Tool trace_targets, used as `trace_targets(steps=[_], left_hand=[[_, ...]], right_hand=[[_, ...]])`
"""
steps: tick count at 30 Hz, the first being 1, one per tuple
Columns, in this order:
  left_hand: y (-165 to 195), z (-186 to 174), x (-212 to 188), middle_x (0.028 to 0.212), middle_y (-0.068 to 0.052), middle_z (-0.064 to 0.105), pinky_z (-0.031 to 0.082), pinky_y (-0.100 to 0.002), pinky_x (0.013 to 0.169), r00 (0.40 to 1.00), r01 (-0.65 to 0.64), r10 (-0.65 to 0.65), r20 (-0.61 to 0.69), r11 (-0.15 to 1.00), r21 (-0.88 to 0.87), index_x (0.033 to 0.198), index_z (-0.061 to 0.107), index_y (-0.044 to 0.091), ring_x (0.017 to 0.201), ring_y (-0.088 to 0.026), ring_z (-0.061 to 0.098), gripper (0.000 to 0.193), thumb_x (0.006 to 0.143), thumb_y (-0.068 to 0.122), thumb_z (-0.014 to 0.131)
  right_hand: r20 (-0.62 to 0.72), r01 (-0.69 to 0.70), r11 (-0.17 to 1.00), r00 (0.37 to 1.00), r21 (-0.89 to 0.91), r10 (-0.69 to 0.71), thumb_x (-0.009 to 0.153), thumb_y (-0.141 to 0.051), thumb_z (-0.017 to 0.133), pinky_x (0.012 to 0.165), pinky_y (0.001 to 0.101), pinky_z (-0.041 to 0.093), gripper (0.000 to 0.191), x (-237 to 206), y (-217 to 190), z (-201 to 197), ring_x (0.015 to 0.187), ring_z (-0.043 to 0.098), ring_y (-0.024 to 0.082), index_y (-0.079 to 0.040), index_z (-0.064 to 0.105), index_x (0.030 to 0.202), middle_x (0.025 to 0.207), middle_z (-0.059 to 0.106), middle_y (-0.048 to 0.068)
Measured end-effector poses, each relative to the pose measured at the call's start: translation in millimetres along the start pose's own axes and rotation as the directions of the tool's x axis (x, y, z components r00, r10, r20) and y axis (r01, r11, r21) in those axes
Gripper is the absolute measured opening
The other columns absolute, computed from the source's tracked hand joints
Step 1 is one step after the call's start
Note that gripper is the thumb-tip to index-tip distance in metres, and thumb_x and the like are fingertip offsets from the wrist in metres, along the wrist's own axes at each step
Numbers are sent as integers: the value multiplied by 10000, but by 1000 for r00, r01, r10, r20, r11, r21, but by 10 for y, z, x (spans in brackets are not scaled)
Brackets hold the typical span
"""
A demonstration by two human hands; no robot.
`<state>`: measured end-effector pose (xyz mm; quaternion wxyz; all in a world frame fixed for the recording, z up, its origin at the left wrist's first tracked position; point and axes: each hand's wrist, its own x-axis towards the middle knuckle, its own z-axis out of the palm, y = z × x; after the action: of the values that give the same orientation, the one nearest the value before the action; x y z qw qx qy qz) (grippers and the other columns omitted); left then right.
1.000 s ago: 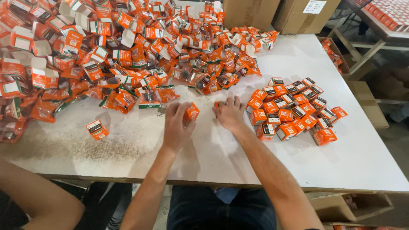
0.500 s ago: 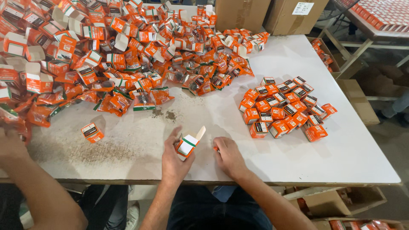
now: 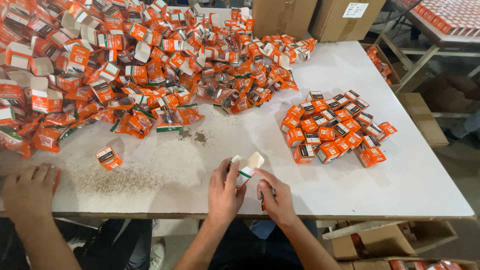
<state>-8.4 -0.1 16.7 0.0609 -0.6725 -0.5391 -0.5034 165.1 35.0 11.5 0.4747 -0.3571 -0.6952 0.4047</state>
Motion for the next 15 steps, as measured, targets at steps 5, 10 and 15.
trace_targets(steps=[5,10,15], left_hand=[[181,-10,-34,1352,-316,445,496,-483,929,992,-117,124,33,979,-165,1418,471,11,1156,-497,531,802,665,-10,748],[70,-231,34,1278,-210,502,554,-402,931,956,56,56,288,928,-368,1363,598,16,1086,-360,630,658,717,-105,634],[42,-209,170,1233,-125,606,564,-387,889,931,-131,205,302,960,-247,1085,707,27,1062,-299,653,339,755,-53,703]], right_hand=[[12,-13,1000,1000,23,13,997,-173,561,599,265,518,218,169,-133,-53,666,634,114,-29,709,1066,895,691,68],[147,237,914,969,-328,-199,866,-74,715,604,300,502,88,299,-217,-315,728,637,217,-34,702,944,950,657,115],[269,219,908,955,-356,-125,775,4,693,572,305,521,174,366,-207,-388,698,660,203,-46,689,941,1122,656,119]])
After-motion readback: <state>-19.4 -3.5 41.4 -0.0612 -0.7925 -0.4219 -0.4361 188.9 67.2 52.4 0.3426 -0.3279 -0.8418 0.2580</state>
